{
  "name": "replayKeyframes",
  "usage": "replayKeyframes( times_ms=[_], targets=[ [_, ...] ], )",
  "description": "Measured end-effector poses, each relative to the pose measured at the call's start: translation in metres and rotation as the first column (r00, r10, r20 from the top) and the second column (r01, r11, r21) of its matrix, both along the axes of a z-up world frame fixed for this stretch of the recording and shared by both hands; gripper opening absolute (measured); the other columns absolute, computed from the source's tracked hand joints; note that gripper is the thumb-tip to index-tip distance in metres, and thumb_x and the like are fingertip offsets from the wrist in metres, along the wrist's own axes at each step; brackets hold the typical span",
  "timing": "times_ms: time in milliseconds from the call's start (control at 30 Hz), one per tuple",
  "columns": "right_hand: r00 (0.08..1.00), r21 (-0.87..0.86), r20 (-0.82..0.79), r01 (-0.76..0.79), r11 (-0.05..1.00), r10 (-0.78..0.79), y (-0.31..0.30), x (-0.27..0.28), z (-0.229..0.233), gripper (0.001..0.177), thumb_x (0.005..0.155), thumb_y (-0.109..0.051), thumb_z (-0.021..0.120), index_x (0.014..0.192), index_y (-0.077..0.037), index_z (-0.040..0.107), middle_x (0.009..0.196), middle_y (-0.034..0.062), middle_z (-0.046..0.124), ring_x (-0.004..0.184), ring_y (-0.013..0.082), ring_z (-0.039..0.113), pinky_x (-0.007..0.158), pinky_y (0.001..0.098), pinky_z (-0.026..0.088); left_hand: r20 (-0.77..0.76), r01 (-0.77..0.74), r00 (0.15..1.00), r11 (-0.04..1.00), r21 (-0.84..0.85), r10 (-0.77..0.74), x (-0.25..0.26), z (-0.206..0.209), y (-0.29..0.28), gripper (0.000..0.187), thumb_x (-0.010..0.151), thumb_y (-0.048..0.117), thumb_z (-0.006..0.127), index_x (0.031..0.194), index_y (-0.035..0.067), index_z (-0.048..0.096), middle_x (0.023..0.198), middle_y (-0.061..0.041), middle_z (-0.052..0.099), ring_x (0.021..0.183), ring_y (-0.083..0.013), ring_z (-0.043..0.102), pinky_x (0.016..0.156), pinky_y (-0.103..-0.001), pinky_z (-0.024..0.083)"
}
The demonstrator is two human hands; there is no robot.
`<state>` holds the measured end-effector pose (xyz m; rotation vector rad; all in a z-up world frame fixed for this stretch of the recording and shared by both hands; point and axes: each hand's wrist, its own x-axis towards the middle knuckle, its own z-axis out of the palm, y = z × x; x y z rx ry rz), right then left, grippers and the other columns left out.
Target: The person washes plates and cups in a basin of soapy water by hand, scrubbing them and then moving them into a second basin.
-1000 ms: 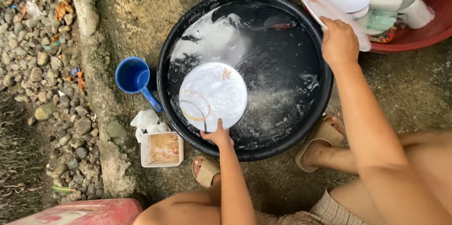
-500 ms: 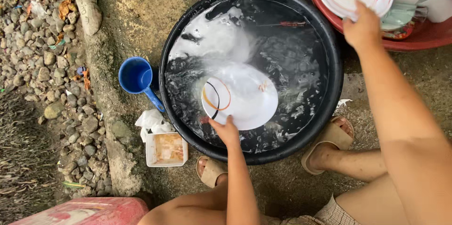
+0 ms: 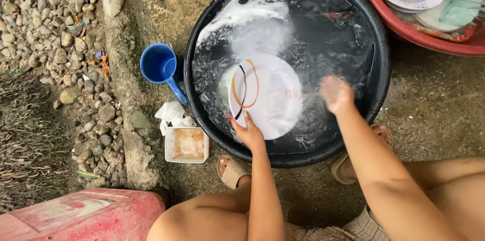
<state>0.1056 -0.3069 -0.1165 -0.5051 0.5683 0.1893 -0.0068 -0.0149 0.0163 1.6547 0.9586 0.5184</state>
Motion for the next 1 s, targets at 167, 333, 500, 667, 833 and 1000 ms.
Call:
replayKeyframes(
  times_ms=[167,333,500,667,833,1000],
  targets=[
    [0.949,0.072,-0.009,-0.314,0.947,0.315,0.112,-0.011,0.089,0.034,0.102,-0.024,0.056,0.111,0.006,0.068,0.117,0.0232,0.074,0.112,0.0340,0.073,0.105,0.0464,0.057,-0.019,0.019,1.000,0.998,-0.063,-0.020,-0.002,0.001,0.002,0.043,0.105,0.029,0.057,0.131,-0.005,0.060,0.122,-0.023,0.071,0.107,-0.0314,0.070,0.090,-0.039,0.055],
    [0.621,-0.458,0.254,-0.599,0.657,0.742,0.222,-0.059,0.168,0.042,0.106,-0.029,0.047,0.137,-0.006,0.064,0.146,0.0135,0.061,0.140,0.0284,0.054,0.121,0.0428,0.038,-0.043,0.024,0.999,0.996,-0.085,-0.028,0.008,0.042,0.008,0.041,0.104,0.030,0.050,0.130,-0.001,0.056,0.116,-0.018,0.070,0.101,-0.0276,0.070,0.083,-0.040,0.055],
    [0.289,-0.891,0.454,0.135,0.433,0.843,0.240,-0.058,0.196,0.057,0.110,-0.040,0.039,0.160,-0.012,0.040,0.173,0.0115,0.020,0.161,0.0337,0.012,0.129,0.0503,0.012,-0.185,0.080,0.979,0.995,-0.060,-0.090,0.007,0.090,0.026,0.044,0.105,0.033,0.050,0.123,-0.007,0.056,0.109,-0.022,0.073,0.096,-0.0310,0.072,0.080,-0.042,0.055],
    [0.630,-0.843,-0.309,0.165,-0.512,0.712,0.162,0.019,0.189,0.061,0.098,-0.040,0.055,0.155,-0.023,0.043,0.168,0.0127,0.027,0.159,0.0338,0.020,0.129,0.0536,0.018,0.018,-0.008,1.000,1.000,0.030,0.008,0.000,0.094,0.043,0.048,0.106,0.033,0.049,0.134,-0.006,0.053,0.123,-0.022,0.067,0.106,-0.0311,0.068,0.089,-0.039,0.052],
    [0.881,-0.891,-0.283,-0.095,-0.445,0.379,0.056,0.034,0.138,0.047,0.099,-0.025,0.057,0.139,0.000,0.054,0.144,0.0221,0.052,0.135,0.0399,0.046,0.107,0.0550,0.039,0.136,-0.055,0.989,0.998,-0.008,0.056,-0.001,0.072,0.045,0.043,0.105,0.027,0.056,0.132,-0.006,0.055,0.121,-0.020,0.069,0.103,-0.0287,0.069,0.087,-0.038,0.054],
    [0.982,-0.462,-0.060,-0.188,0.867,0.181,0.024,0.026,0.076,0.033,0.101,-0.027,0.057,0.119,-0.001,0.066,0.123,0.0196,0.066,0.111,0.0369,0.061,0.091,0.0559,0.049,0.204,-0.006,0.979,1.000,-0.029,0.012,-0.001,0.064,0.039,0.039,0.095,0.020,0.069,0.122,-0.006,0.060,0.114,-0.020,0.074,0.099,-0.0274,0.070,0.086,-0.039,0.055]
  ],
)
